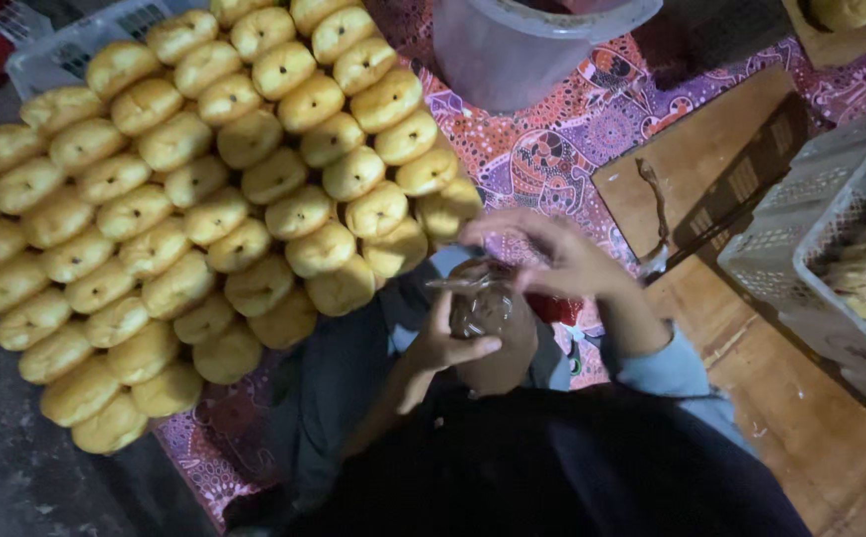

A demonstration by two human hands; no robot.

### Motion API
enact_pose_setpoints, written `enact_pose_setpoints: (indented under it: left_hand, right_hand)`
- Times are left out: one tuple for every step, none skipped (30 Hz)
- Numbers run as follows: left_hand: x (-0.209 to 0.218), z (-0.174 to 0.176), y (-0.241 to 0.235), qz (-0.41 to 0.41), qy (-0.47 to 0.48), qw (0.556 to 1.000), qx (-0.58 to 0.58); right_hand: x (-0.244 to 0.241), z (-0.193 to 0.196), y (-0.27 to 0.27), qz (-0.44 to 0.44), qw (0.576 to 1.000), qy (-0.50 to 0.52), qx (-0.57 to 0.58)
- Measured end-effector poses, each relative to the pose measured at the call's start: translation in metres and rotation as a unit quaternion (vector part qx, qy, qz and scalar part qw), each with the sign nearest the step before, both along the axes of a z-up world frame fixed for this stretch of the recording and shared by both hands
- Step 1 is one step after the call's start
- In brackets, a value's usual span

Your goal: The person sits on the floor and uses a piping bag to fill rows of small round buns with a dark filling. They work systematically across the tray, squeezing the bag into each bun's center hole and then moving to the next one.

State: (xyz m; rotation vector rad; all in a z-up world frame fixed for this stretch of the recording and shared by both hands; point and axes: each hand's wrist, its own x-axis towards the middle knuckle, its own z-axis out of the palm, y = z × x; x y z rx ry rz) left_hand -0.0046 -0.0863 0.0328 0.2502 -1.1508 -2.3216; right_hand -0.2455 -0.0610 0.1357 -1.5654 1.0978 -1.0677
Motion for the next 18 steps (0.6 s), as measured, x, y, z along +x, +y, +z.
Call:
enact_pose_setpoints:
  left_hand:
    - [0.006,0.004,-0.004,0.011,-0.016,0.999,-0.039]
    - [0.012,0.008,-0.009,0.023,-0.032,0.996,-0.077]
    - [0.018,0.012,-0.013,0.034,-0.048,0.992,-0.114]
    - [0.025,0.017,-0.018,0.046,-0.064,0.983,-0.168]
    - [0.033,0.021,-0.023,0.057,-0.079,0.970,-0.221]
    - [0.039,0.025,-0.026,0.069,-0.093,0.955,-0.273]
    - [0.043,0.028,-0.027,0.074,-0.119,0.954,-0.266]
    - [0.050,0.032,-0.022,0.080,-0.144,0.952,-0.259]
    - [0.055,0.034,-0.020,0.088,-0.167,0.949,-0.254]
    - [0.059,0.034,-0.020,0.078,-0.152,0.975,-0.142]
    - [0.067,0.035,-0.012,0.065,-0.137,0.988,-0.021]
    - [0.072,0.034,-0.006,0.051,-0.120,0.986,0.100]
    - [0.077,0.032,-0.004,0.054,-0.130,0.985,0.103]
    - [0.080,0.028,-0.005,0.058,-0.140,0.983,0.106]
    - [0.078,0.024,-0.005,0.060,-0.149,0.981,0.110]
    - [0.078,0.021,-0.004,0.068,-0.141,0.979,0.127]
    - [0.081,0.023,0.000,0.077,-0.137,0.977,0.147]
    - [0.082,0.025,0.003,0.086,-0.133,0.973,0.167]
  right_hand:
    - [-0.023,-0.007,-0.018,-0.060,0.998,0.035,0.008]
    - [-0.047,-0.018,-0.042,-0.208,0.966,0.044,0.147]
    - [-0.080,-0.026,-0.065,-0.295,0.943,0.126,0.092]
    - [-0.112,-0.037,-0.095,-0.326,0.878,0.338,-0.092]
    - [-0.141,-0.049,-0.120,-0.346,0.824,0.428,-0.132]
    - [-0.161,-0.063,-0.136,-0.370,0.795,0.464,-0.124]
    - [-0.173,-0.079,-0.147,-0.395,0.763,0.498,-0.117]
    - [-0.181,-0.092,-0.152,-0.419,0.730,0.529,-0.111]
    - [-0.185,-0.101,-0.152,-0.422,0.742,0.509,-0.113]
    - [-0.181,-0.111,-0.145,-0.424,0.754,0.489,-0.115]
    - [-0.172,-0.119,-0.129,-0.423,0.767,0.470,-0.110]
    - [-0.159,-0.126,-0.115,-0.428,0.764,0.471,-0.104]
    - [-0.141,-0.133,-0.097,-0.436,0.760,0.472,-0.096]
    - [-0.123,-0.136,-0.077,-0.430,0.757,0.479,-0.114]
    - [-0.107,-0.137,-0.057,-0.423,0.752,0.488,-0.131]
    - [-0.091,-0.136,-0.040,-0.439,0.742,0.487,-0.138]
    - [-0.077,-0.136,-0.025,-0.453,0.734,0.486,-0.143]
    - [-0.069,-0.134,-0.018,-0.453,0.737,0.481,-0.141]
